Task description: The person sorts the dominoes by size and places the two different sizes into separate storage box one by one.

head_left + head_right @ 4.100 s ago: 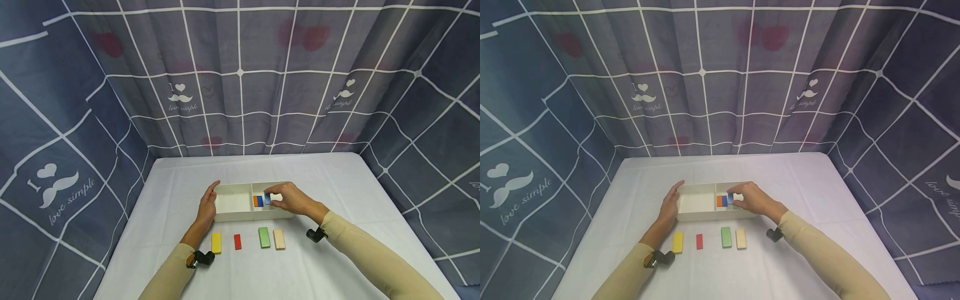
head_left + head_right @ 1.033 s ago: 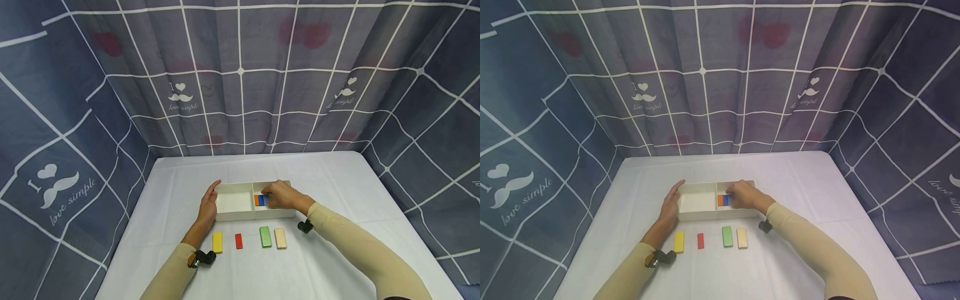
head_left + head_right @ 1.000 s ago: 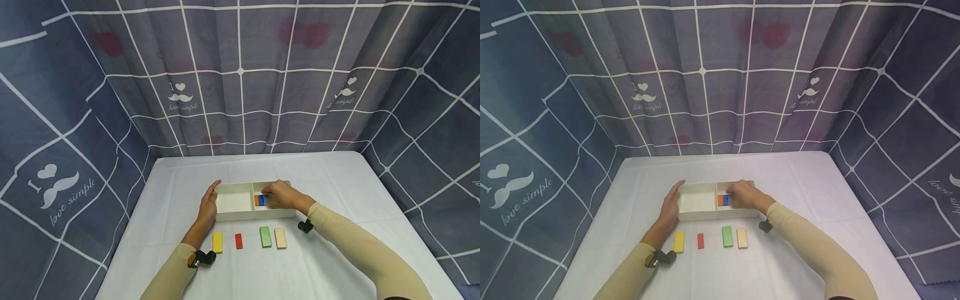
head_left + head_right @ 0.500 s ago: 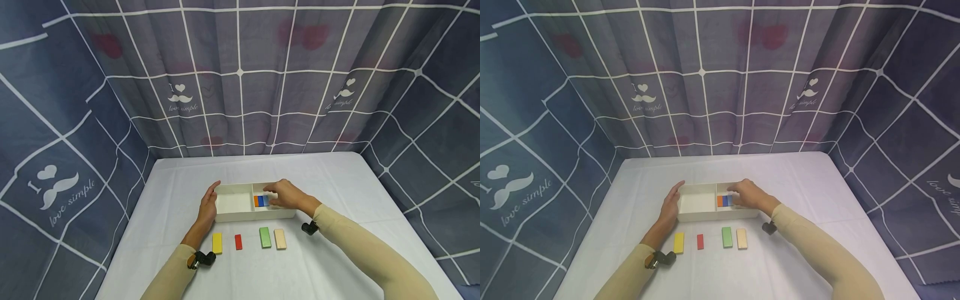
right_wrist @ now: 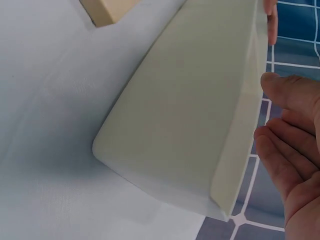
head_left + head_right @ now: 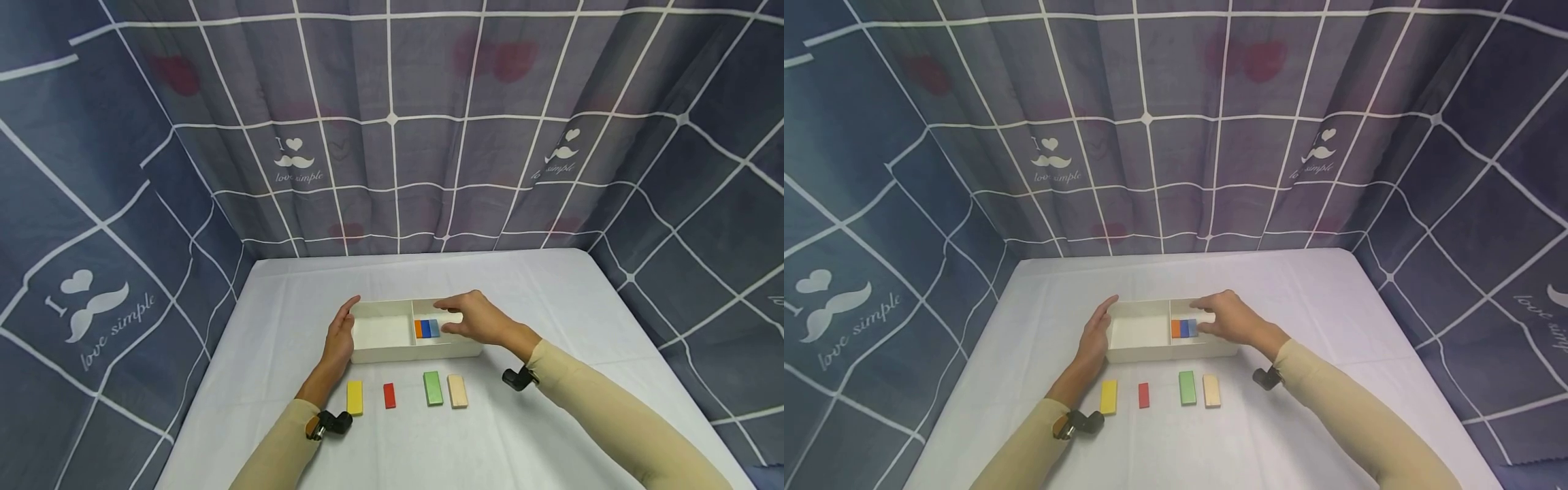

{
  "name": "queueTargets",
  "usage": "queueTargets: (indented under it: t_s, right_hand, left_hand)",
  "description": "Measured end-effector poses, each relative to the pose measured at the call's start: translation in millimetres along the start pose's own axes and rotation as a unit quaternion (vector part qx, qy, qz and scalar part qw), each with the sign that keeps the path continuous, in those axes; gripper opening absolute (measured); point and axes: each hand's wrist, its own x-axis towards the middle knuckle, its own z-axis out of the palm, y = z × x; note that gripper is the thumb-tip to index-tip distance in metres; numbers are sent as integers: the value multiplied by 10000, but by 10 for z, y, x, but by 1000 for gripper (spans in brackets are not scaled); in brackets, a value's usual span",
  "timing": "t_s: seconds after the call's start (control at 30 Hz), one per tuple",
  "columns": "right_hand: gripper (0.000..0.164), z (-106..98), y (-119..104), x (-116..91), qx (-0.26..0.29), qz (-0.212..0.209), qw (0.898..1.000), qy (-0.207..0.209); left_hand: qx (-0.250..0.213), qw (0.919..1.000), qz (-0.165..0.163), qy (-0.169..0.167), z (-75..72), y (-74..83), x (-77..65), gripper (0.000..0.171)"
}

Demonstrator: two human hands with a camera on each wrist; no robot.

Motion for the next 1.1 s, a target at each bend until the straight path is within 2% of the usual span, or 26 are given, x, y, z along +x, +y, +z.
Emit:
queueTargets:
  t_s: [0.4,0.73,1.1]
  right_hand:
    - [50,-79,-172,-198,88,-208,9993,292]
    - [49,-57,-333,-267,356,-143,9991,165]
    - [48,-3,-423,-353,516,-177,9982,249]
  left_hand:
    - [-26,10000,-40,-20,4,13,-14,49]
    - [-50,10000,-59,-4,9,10,-5,49]
    - [111,9998,-125,77,11,18,-14,48]
